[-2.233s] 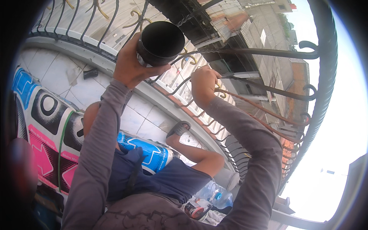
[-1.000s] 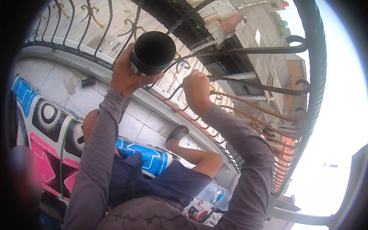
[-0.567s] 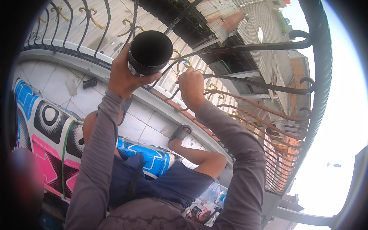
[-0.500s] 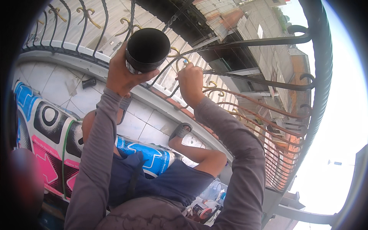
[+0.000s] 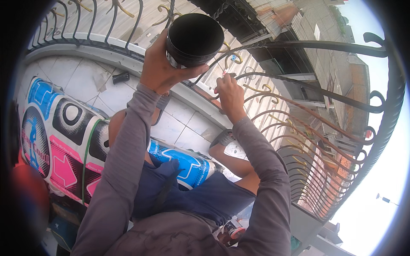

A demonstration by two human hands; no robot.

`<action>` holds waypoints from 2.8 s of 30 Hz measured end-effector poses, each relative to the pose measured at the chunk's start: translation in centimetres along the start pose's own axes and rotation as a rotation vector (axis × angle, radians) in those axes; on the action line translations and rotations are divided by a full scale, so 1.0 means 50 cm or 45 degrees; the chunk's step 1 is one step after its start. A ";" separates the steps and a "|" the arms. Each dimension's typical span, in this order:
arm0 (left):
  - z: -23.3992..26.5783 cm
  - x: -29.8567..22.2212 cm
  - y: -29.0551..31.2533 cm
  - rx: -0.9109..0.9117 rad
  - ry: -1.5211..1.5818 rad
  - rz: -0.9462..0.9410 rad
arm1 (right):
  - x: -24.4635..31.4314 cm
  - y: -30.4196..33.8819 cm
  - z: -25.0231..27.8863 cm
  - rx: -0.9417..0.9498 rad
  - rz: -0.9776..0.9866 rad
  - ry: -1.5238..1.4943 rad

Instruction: The person sits on a tiled balcony floor and paints a metal railing black using a small paintbrush and a paint can. They repeatedly dip the brush into the can and apply paint to the vertical bars and decorative elements of the railing.

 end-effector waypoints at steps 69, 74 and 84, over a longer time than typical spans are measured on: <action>-0.016 0.004 -0.001 0.131 0.187 0.212 | 0.076 0.112 -0.440 -0.997 -1.774 -1.927; -0.018 -0.001 0.013 0.179 0.169 0.223 | 0.137 0.098 -0.447 -0.794 -1.756 -2.041; -0.014 0.000 0.013 0.172 0.140 0.168 | 0.156 0.095 -0.438 -0.868 -1.578 -1.864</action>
Point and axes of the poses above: each hand's wrist, its own y-axis away from the middle knuckle, its own z-axis out of the back of the hand, x = y × z, the point moved 6 cm from there along -y, towards the middle knuckle, and after that the axes turned 2 degrees about x, right-handed, at the moved point
